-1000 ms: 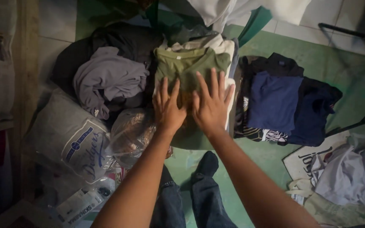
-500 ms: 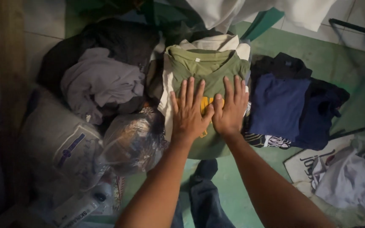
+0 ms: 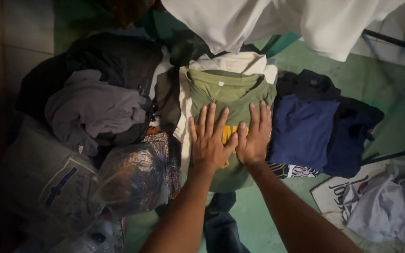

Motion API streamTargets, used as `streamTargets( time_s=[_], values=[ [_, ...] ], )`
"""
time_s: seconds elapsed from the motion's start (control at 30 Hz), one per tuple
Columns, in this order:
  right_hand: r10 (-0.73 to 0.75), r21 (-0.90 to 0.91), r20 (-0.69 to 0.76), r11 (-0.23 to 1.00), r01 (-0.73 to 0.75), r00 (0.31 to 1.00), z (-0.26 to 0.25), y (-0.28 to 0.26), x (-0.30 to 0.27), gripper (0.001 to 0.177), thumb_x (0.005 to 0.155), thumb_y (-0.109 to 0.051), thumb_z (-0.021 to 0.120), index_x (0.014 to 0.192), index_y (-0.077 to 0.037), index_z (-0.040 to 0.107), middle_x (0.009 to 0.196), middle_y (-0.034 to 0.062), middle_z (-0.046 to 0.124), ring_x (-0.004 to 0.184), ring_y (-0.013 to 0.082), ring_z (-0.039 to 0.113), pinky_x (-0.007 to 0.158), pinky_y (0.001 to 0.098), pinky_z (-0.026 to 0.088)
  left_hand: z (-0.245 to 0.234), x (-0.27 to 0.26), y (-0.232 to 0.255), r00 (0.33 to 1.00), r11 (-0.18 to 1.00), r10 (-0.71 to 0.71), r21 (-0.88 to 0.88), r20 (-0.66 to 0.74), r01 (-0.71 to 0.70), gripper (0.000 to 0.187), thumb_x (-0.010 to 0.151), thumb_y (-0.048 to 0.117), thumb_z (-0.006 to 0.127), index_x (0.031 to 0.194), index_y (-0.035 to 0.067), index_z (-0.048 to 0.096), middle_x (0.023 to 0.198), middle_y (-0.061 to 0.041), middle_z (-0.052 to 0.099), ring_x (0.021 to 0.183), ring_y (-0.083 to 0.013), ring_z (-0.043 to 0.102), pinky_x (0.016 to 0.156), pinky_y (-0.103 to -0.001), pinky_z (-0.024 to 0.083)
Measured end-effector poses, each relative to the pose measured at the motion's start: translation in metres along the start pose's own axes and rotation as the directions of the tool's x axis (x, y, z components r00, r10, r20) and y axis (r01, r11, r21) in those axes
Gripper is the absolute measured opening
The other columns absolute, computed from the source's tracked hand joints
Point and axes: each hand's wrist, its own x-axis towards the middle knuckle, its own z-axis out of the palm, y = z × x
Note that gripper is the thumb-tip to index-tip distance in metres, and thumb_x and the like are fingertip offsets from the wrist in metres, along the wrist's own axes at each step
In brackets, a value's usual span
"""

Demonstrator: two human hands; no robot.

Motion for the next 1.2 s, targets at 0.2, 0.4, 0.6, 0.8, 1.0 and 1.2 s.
streamTargets(
  time_s=[0.2,0.4,0.6,0.8,1.0,1.2],
  values=[
    [-0.021,-0.029,0.013,0.999,0.021,1.000,-0.003,-0.006,0.006,0.057,0.107,-0.029,0.047,0.159,-0.008,0.037,0.168,0.0231,0.027,0.156,0.0455,0.021,0.127,0.0562,0.018,-0.008,0.002,0.001,1.000,1.000,-0.009,0.009,0.024,0.008,0.072,0.094,0.053,0.057,0.158,0.024,0.040,0.168,-0.011,0.029,0.158,-0.0282,0.021,0.126,-0.060,0.010],
    [0.076,-0.104,0.136,0.993,-0.062,0.988,-0.027,-0.032,0.009,0.057,0.108,-0.036,0.045,0.161,-0.016,0.035,0.169,0.0177,0.026,0.157,0.0412,0.019,0.123,0.0616,0.017,-0.029,0.003,0.000,0.998,1.000,0.004,0.009,0.062,-0.005,0.075,0.097,0.054,0.053,0.161,0.022,0.034,0.168,-0.013,0.027,0.156,-0.0304,0.020,0.122,-0.062,0.009],
    [0.042,-0.172,0.187,0.985,-0.009,0.981,-0.048,-0.057,0.002,0.064,0.105,-0.042,0.047,0.163,-0.021,0.029,0.169,0.0171,0.025,0.157,0.0402,0.018,0.121,0.0649,0.016,-0.061,-0.021,-0.007,0.992,0.998,-0.049,-0.044,0.117,0.054,0.071,0.100,0.051,0.055,0.161,0.022,0.034,0.167,-0.013,0.029,0.155,-0.0330,0.023,0.123,-0.060,0.014],
    [0.039,-0.202,0.222,0.979,0.006,0.974,-0.062,-0.077,-0.017,0.065,0.102,-0.042,0.049,0.162,-0.024,0.030,0.168,0.0175,0.026,0.155,0.0410,0.020,0.118,0.0646,0.019,-0.100,-0.051,-0.016,0.988,0.998,-0.063,-0.019,0.142,0.067,0.068,0.094,0.043,0.061,0.155,0.020,0.041,0.161,-0.016,0.034,0.149,-0.0354,0.029,0.115,-0.061,0.022],
    [-0.007,-0.144,0.141,0.989,0.027,0.990,-0.099,-0.121,-0.033,0.056,0.105,-0.038,0.051,0.158,-0.023,0.040,0.165,0.0210,0.030,0.152,0.0416,0.027,0.119,0.0575,0.024,-0.168,-0.065,-0.017,0.995,0.999,-0.008,-0.044,-0.100,0.004,0.055,0.098,0.033,0.064,0.147,0.010,0.054,0.149,-0.016,0.052,0.137,-0.0366,0.047,0.113,-0.050,0.038],
    [-0.079,-0.074,0.077,0.994,0.085,0.994,-0.157,-0.198,-0.020,0.041,0.105,-0.030,0.052,0.143,-0.016,0.060,0.159,0.0223,0.041,0.149,0.0434,0.034,0.117,0.0557,0.029,-0.272,-0.054,-0.007,0.966,0.995,-0.048,-0.098,-0.253,0.024,0.048,0.098,0.030,0.067,0.142,0.012,0.060,0.143,-0.016,0.058,0.132,-0.0373,0.051,0.110,-0.049,0.040]
  ],
)
